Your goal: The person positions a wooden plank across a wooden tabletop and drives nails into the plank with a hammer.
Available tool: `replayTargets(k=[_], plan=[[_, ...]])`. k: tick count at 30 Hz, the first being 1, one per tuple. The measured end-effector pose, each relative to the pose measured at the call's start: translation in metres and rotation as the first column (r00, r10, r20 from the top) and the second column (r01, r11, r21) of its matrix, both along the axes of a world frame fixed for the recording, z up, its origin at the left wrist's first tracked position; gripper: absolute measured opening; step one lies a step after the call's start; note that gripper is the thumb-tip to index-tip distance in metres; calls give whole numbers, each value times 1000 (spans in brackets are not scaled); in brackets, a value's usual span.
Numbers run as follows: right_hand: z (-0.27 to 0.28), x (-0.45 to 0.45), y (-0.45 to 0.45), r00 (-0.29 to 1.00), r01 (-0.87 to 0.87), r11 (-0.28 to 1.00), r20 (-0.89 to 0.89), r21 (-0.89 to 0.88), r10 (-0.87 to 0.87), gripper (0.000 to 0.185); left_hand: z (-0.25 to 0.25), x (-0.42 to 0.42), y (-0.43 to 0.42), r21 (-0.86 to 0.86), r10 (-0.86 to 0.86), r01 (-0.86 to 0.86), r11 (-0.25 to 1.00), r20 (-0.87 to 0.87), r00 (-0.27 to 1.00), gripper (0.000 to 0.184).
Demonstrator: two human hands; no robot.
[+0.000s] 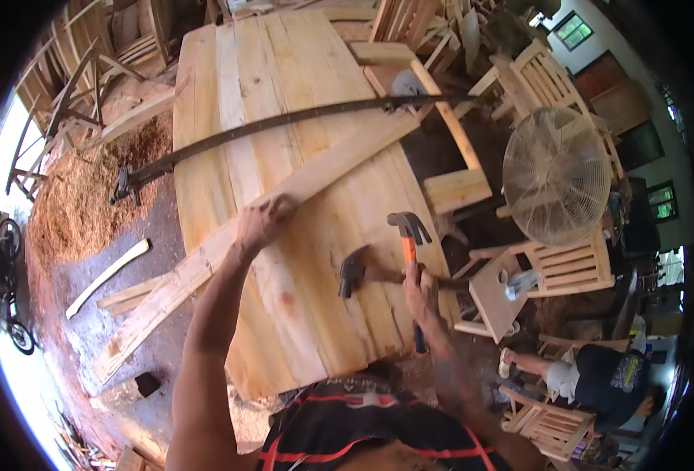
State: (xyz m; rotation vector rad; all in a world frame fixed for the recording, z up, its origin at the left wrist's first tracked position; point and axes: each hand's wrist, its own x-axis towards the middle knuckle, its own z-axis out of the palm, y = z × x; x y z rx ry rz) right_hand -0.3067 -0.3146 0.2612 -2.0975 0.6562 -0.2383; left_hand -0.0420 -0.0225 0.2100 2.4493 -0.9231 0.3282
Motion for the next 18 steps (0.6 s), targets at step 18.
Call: replayTargets(k=[18], plan=[[93, 2, 16, 950, 68, 934, 263, 352, -169, 58, 14, -6, -2, 13, 41, -40, 999, -83, 996, 34]])
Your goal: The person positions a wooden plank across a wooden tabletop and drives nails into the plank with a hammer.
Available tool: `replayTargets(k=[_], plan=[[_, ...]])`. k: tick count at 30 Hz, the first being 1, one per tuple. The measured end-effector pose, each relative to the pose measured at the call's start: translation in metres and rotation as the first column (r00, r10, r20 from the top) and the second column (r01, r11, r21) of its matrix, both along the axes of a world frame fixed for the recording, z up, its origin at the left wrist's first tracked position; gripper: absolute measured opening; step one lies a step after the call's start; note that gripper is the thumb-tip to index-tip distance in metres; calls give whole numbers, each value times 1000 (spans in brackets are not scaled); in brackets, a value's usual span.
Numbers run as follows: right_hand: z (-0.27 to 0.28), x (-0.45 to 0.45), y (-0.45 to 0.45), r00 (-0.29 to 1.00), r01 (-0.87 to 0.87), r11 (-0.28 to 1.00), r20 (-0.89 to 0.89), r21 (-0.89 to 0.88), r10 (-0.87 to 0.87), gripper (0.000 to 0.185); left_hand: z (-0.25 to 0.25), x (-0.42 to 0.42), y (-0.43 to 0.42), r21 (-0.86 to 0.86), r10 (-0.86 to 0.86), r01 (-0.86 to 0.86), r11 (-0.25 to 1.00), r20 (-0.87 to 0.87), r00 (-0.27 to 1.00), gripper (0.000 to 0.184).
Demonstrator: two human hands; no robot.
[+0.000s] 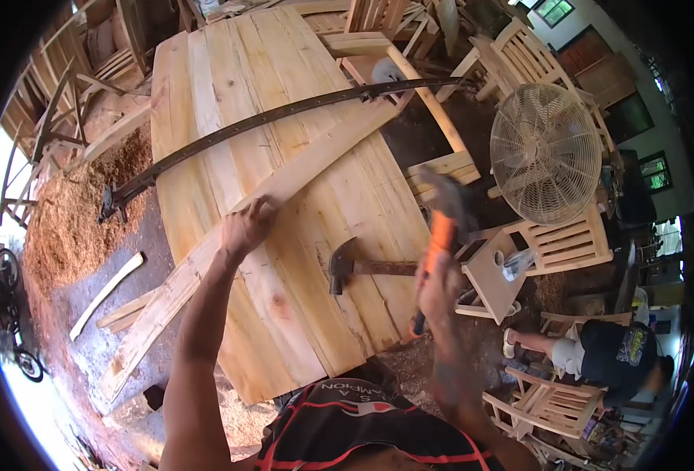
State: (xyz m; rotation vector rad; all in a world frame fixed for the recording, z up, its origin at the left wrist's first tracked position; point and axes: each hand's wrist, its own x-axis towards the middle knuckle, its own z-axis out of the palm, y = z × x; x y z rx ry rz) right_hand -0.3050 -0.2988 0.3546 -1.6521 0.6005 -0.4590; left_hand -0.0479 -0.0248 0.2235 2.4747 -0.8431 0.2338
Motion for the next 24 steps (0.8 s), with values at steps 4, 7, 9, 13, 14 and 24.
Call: replayTargets(k=[4, 7, 9, 13, 14, 24], plan=[[1, -22, 13, 834, 95, 936, 540, -338, 110, 67, 5, -1, -2, 29, 40, -37, 999, -85, 996, 35], [-79, -6, 4, 993, -57, 938, 78, -343, 89, 61, -7, 2, 0, -51, 8, -6, 999, 43, 999, 35], [-94, -8, 6, 923, -114, 949, -384, -293, -7, 59, -10, -8, 6, -33, -14, 16, 999, 43, 999, 35], [-40, -2, 9, 993, 109, 994, -46, -14, -110, 54, 3, -2, -1, 2, 29, -29, 1000, -58, 998, 35], [-25, -10, 11, 994, 95, 995, 54, 8, -95, 51, 5, -1, -1, 5, 33, -33, 999, -62, 998, 35], [-61, 0, -13, 966, -59, 956, -257, -286, -17, 53, -4, -4, 6, 77, 13, -6, 997, -87, 996, 38]])
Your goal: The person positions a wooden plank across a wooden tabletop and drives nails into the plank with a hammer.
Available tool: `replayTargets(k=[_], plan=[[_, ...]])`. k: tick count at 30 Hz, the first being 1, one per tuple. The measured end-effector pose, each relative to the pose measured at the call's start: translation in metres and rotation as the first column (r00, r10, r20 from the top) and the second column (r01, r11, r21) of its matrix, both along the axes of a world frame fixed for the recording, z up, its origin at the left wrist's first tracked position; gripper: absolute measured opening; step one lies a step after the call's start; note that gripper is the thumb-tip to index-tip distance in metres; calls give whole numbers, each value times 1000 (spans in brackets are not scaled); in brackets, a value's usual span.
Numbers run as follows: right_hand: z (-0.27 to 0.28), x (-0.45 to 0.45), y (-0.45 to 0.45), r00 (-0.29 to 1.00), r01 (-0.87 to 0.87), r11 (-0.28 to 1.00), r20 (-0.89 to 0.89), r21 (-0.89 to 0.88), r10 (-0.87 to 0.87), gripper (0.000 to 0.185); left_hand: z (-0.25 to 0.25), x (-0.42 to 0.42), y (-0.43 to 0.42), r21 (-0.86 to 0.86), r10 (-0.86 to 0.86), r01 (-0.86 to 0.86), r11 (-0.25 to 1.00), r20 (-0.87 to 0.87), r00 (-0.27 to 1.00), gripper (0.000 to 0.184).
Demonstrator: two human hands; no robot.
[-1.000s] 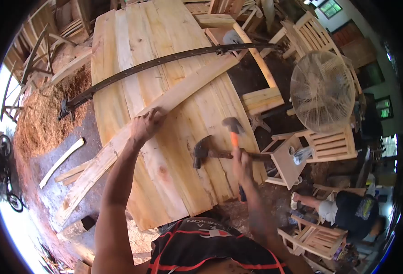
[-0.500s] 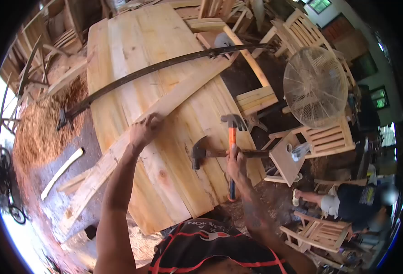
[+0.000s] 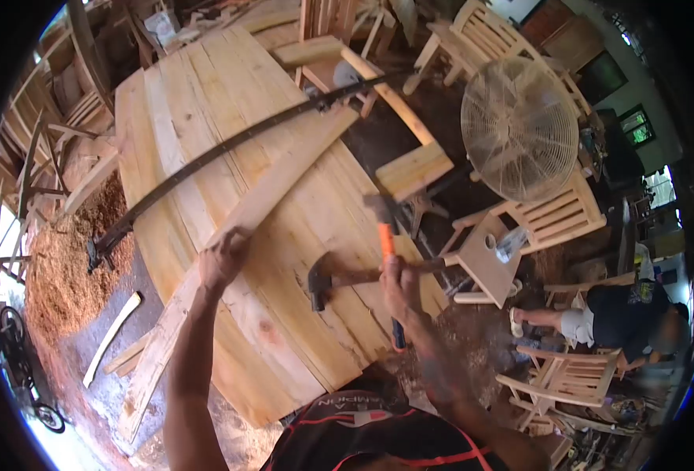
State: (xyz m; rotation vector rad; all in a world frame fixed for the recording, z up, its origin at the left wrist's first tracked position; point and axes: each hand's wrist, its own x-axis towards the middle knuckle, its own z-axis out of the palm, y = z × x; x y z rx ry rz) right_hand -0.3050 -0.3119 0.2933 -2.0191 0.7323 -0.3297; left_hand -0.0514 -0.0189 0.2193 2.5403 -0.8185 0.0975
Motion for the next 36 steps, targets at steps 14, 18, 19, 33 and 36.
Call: replayTargets(k=[14, 18, 19, 33, 36], plan=[[22, -21, -4, 989, -17, 936, 143, 352, -35, 63, 4, 5, -13, -63, -22, 28, 998, 96, 995, 35], [-11, -89, 0, 989, 2, 844, 125, 537, -81, 78, 0, 5, -14, -39, -18, 24, 999, 131, 991, 33], [-10, -88, -2, 992, -21, 842, 118, 539, -51, 70, -1, 6, -16, -37, -12, 18, 999, 147, 989, 33], [20, -54, -121, 957, -197, 656, 288, 729, -32, 26, -8, 9, -12, 29, 11, -15, 999, 143, 990, 32], [34, -30, -175, 899, -434, 742, 188, 512, 396, 46, -2, 6, -17, 0, 27, -28, 1000, 182, 983, 34]])
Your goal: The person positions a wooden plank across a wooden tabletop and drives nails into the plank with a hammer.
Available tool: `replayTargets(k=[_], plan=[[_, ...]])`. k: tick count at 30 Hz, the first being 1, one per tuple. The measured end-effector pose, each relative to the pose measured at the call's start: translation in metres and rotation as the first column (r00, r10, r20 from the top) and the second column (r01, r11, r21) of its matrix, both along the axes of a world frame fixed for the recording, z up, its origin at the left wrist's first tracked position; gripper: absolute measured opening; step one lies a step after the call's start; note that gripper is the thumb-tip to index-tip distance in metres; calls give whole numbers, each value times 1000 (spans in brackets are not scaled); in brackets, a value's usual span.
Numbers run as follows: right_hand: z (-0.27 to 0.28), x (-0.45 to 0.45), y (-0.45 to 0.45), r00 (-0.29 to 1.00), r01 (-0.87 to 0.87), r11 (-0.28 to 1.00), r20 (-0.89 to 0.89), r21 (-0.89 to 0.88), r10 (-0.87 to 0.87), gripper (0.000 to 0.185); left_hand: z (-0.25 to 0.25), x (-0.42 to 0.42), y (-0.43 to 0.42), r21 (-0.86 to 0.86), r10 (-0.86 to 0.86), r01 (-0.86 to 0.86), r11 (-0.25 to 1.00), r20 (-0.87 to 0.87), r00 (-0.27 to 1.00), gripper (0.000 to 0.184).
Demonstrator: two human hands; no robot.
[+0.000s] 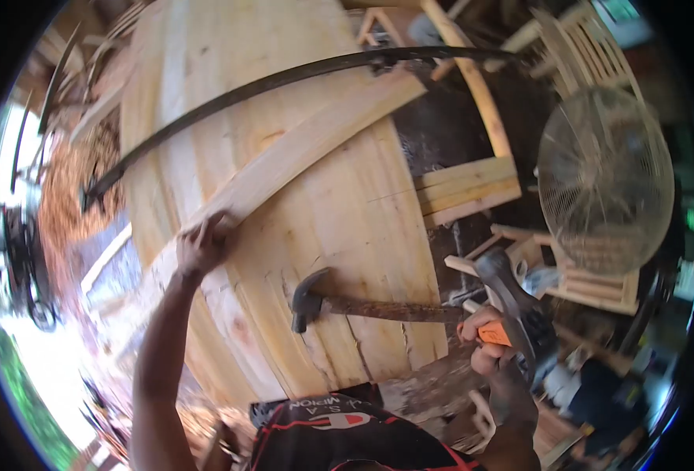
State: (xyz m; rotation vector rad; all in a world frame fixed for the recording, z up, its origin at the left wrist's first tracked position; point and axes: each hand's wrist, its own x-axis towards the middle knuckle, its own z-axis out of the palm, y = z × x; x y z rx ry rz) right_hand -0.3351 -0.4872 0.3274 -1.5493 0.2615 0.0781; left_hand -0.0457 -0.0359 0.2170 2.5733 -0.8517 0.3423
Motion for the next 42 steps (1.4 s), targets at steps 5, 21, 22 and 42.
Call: replayTargets(k=[5, 21, 22, 42], plan=[[-23, 88, -14, 807, -370, 478, -21, -796, 590, 23, 6, -4, 3, -17, 38, -40, 999, -86, 996, 39], [-37, 101, -27, 896, -356, 643, -53, -679, 441, 24, 7, -3, -2, -28, 13, -12, 1000, 26, 1000, 35], [-27, 95, -25, 898, -324, 695, 23, -642, 440, 27, 7, -2, -2, -28, 17, -16, 999, 12, 1000, 35], [-24, 111, 9, 900, -400, 364, -286, -841, 329, 30, 3, -1, 5, 57, 6, -9, 998, 51, 999, 40]])
